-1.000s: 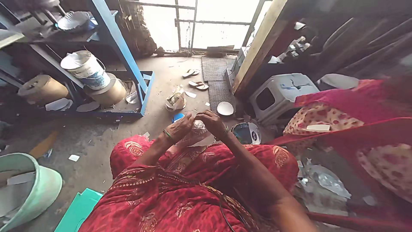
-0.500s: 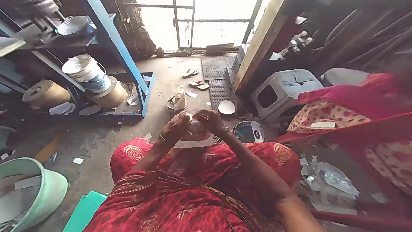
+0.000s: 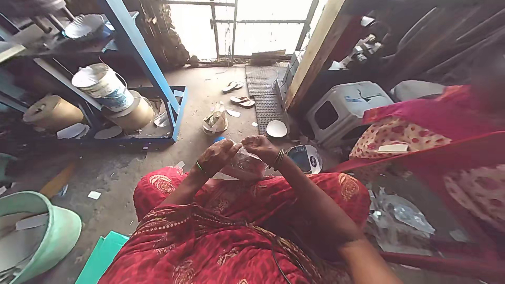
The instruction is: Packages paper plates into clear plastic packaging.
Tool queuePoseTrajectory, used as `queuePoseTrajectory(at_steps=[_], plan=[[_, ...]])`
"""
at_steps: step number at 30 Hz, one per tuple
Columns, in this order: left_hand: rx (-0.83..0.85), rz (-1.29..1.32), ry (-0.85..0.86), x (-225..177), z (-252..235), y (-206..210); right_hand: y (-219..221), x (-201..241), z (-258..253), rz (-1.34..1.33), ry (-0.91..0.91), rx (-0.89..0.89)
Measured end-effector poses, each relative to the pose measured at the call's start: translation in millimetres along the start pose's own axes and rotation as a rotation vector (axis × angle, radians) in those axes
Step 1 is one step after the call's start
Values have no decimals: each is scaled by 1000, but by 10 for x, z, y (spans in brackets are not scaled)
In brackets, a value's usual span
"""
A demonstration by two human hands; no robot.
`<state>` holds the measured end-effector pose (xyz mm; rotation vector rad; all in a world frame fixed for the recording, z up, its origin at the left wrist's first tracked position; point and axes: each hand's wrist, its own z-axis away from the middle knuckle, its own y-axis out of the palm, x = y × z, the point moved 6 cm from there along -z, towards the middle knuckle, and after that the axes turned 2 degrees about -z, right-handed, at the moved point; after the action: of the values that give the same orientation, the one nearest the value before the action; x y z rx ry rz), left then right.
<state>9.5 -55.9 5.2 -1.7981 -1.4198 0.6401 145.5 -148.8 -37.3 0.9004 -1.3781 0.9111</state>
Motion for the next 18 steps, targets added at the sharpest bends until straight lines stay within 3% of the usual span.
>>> queuePoseTrajectory(at_steps=[10,14,18], plan=[[70,40,34,-71,-53,58,-23,24,69,337,-36,136],[156,145,-159,-19,-68,212,-66,-14,80,482,-107,46],[339,434,-413,193,6,399,42,93,136,652,-188,-81]])
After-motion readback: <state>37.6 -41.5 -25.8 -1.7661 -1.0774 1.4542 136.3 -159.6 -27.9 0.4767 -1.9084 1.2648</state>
